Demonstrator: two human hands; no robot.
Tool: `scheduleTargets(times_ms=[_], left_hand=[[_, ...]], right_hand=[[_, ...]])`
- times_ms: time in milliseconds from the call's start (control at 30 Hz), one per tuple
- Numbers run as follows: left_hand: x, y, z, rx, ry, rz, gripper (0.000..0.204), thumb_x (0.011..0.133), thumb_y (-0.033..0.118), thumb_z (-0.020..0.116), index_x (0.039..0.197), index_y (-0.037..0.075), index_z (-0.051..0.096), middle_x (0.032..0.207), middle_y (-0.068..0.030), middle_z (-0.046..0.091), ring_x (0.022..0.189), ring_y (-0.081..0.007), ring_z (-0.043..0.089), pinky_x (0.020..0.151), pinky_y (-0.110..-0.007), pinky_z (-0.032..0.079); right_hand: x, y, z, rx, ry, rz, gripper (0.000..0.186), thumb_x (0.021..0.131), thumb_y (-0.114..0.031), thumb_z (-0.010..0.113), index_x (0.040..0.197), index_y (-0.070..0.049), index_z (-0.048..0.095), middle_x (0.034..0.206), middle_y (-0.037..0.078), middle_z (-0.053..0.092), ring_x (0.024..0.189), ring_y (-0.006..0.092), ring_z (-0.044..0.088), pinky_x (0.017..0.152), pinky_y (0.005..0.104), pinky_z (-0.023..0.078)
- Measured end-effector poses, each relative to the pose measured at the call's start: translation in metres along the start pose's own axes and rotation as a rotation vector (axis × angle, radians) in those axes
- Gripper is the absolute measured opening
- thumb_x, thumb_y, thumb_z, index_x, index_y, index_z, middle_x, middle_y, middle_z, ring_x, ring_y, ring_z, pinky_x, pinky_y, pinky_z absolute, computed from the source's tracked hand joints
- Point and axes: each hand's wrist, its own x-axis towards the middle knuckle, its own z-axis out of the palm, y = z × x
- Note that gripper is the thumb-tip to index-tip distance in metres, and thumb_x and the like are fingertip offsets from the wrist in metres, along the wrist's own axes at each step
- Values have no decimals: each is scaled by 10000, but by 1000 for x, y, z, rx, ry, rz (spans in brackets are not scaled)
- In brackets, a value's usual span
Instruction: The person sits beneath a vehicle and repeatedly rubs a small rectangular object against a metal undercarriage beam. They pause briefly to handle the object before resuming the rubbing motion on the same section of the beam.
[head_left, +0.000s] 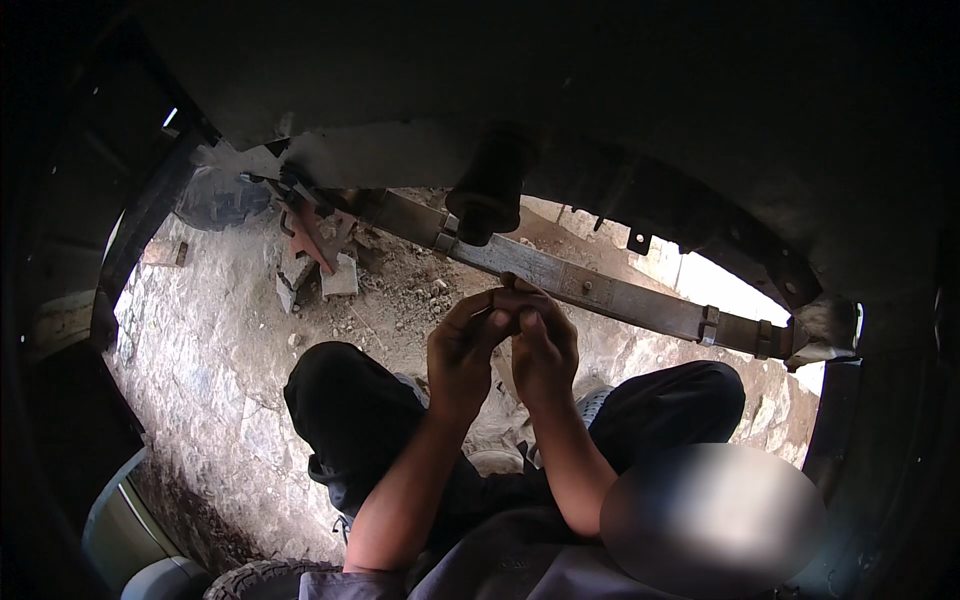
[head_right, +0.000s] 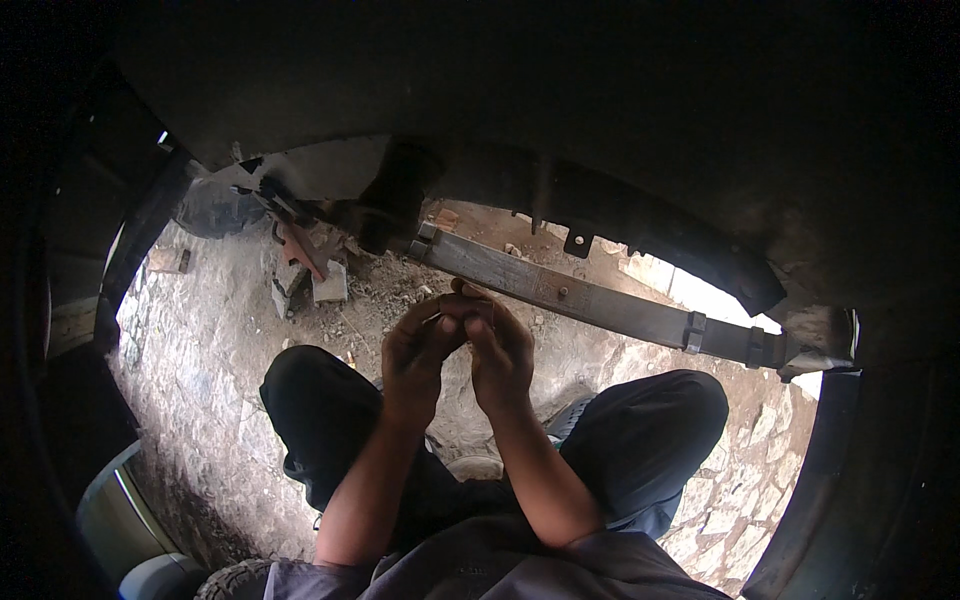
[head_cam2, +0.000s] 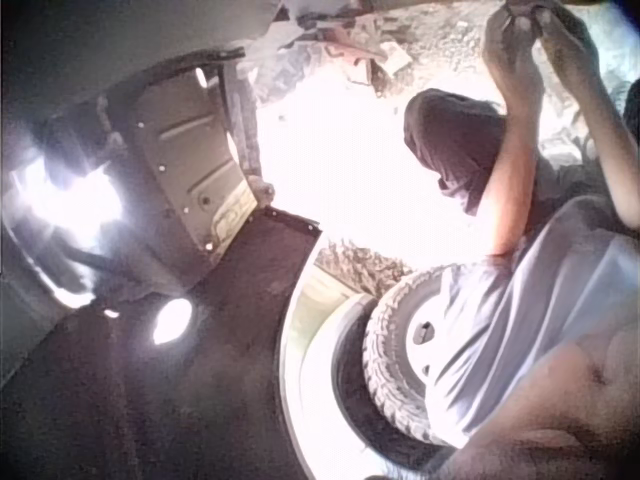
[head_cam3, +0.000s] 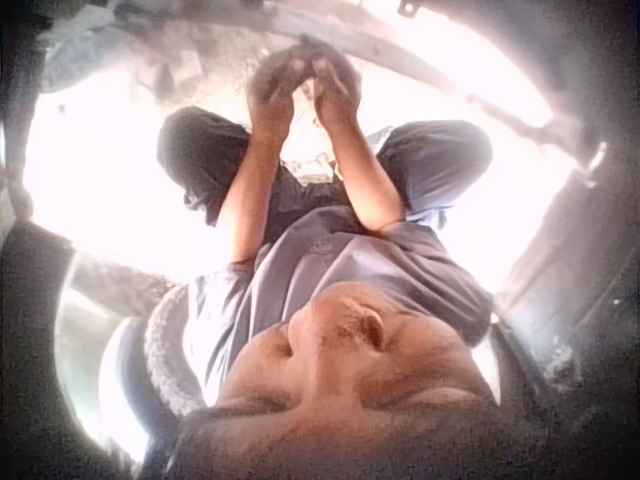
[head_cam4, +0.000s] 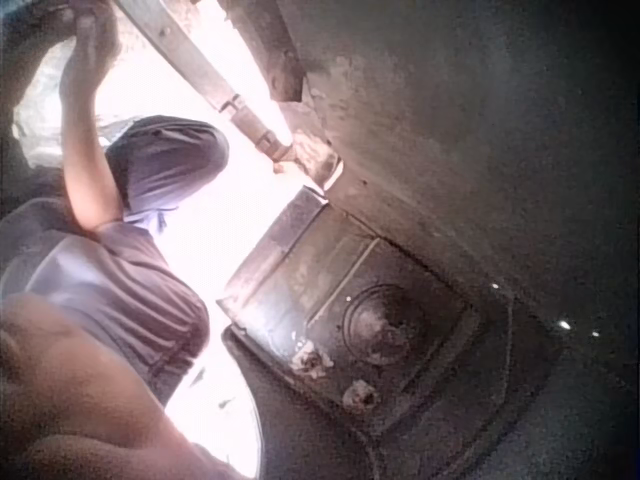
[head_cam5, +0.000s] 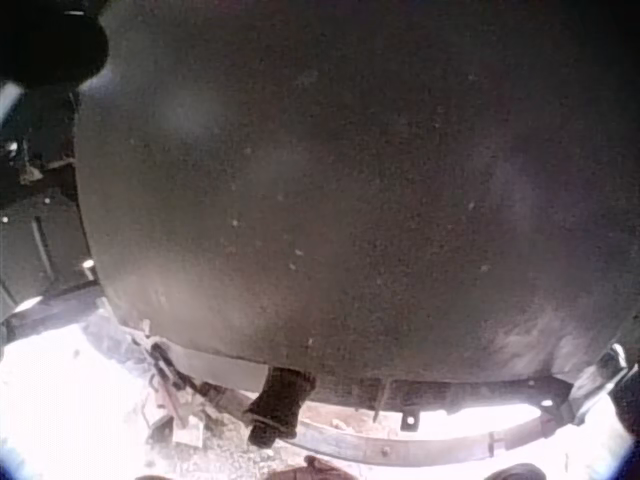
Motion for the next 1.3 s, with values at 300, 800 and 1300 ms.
scheduleTargets(times_ms=[300, 800, 1300], left_hand=[[24, -12, -6, 618, 77, -67, 415, 822, 226, 900, 1167, 39, 765, 1049, -111, 796, 911, -213, 773, 800, -329, 588], [16, -84, -12, 726, -49, -132, 325, 928, 243, 796, 1187, 51, 755, 1020, -120, 799, 937, -213, 774, 820, -333, 583], [152, -86, -83, 941, 744, 2, 843, 809, 646, 824, 1253, -45, 636, 1303, -271, 673, 1190, -433, 672, 981, -513, 522]], right_hand=[[20, -3, -40, 210, 42, 256, 364, 1091, -298, 597, 1309, -7, 603, 1162, 133, 702, 1150, 269, 684, 997, 424, 540], [9, 26, -62, 234, 304, 238, 396, 1038, -138, 679, 1394, -3, 571, 1122, 120, 688, 941, 213, 696, 843, 325, 566], [91, 30, -74, -1203, 103, -196, 134, 891, -124, 803, 1013, -69, 811, 969, 138, 781, 908, 279, 747, 822, 376, 562]])
